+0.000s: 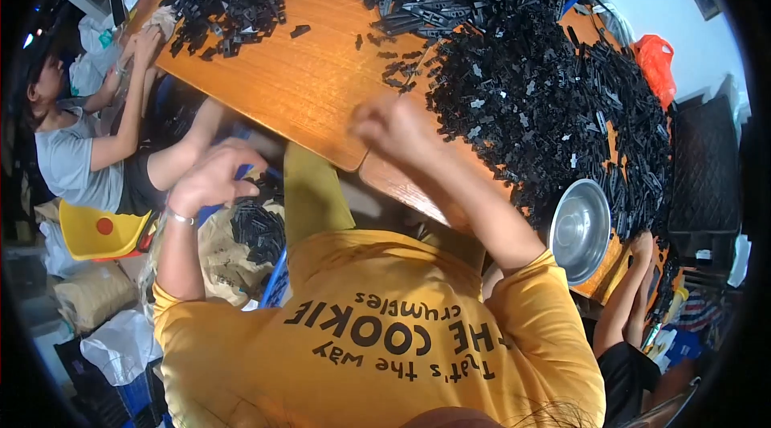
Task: The person assembles small plastic components by inserting small pieces into plastic parts by hand and placing them on the table.
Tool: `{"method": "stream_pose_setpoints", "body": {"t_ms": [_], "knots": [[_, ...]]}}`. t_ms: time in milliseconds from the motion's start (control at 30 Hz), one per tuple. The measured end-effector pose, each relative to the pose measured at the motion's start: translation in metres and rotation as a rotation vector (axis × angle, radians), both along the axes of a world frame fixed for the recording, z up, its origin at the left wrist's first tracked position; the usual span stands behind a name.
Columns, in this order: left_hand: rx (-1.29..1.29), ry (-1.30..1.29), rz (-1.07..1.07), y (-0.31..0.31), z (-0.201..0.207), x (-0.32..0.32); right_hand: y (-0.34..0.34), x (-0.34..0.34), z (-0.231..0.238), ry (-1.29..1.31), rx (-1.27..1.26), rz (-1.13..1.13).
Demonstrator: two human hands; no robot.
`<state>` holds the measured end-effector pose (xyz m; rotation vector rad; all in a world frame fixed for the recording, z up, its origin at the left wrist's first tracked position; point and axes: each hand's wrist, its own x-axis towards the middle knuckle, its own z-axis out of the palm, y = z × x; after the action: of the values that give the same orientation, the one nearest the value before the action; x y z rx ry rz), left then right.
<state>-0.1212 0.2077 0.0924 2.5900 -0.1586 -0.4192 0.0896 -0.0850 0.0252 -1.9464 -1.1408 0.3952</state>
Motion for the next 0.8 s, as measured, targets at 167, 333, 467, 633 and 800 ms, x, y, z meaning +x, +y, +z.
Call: {"method": "stream_pose_setpoints", "body": {"t_ms": [167,333,467,633,800], "knots": [[-0.226,-0.292,0.368,-0.039,-0.011,0.084,-0.002,0.051,-0.006,-0.519,-0.094,-0.349],[-0.146,-0.703,0.347,-0.085,-0.051,0.233,0.006,0.056,-0.02,-0.602,-0.223,-0.309],[-0.002,-0.756,0.368,-0.11,-0.068,0.296,0.003,0.055,-0.021,-0.586,-0.175,-0.281],[0.235,-0.751,0.316,-0.118,-0.084,0.324,-0.005,0.055,-0.023,-0.597,-0.069,-0.242],[-0.061,-0.712,0.43,-0.12,-0.08,0.316,-0.017,0.054,-0.012,-0.45,0.151,-0.33]]}}
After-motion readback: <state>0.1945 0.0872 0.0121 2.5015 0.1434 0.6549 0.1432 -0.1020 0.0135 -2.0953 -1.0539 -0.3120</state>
